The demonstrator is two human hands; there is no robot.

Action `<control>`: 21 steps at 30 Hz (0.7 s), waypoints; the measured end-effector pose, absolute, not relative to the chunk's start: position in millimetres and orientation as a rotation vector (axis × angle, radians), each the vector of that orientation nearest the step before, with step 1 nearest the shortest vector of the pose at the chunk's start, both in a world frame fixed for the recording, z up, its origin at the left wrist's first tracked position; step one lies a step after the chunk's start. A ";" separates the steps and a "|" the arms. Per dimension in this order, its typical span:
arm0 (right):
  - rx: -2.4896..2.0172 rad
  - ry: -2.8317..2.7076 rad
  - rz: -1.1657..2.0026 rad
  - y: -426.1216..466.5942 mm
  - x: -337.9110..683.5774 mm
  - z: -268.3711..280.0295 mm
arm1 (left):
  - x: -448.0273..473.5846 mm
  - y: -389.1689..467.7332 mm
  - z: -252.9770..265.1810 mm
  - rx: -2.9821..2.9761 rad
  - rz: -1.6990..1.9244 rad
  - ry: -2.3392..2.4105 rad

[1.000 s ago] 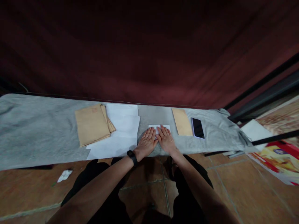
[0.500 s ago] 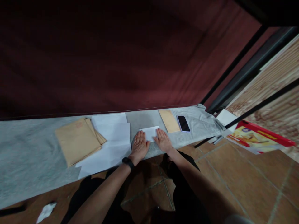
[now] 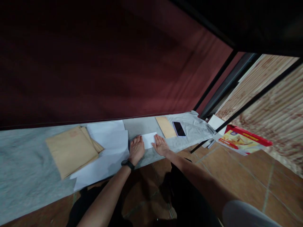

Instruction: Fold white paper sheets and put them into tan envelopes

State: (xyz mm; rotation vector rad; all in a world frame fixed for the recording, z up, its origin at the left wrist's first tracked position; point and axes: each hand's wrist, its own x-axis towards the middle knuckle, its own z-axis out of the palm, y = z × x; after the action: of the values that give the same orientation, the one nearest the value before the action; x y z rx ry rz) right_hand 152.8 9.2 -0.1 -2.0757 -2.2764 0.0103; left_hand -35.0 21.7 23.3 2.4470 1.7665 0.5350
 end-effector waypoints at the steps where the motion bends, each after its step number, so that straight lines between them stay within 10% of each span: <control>1: -2.071 -2.280 0.009 10.5 153.6 -1.9 | -35.4 24.3 24.8 2.449 0.538 1.764; 21: -1.831 -2.000 0.064 32.3 152.1 18.3 | -39.3 80.0 52.0 2.200 0.645 1.637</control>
State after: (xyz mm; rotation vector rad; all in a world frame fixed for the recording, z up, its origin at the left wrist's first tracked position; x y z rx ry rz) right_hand 152.1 32.3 18.3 -1.8307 -1.9999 0.0643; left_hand -39.3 80.0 52.0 2.1997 1.6370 0.6450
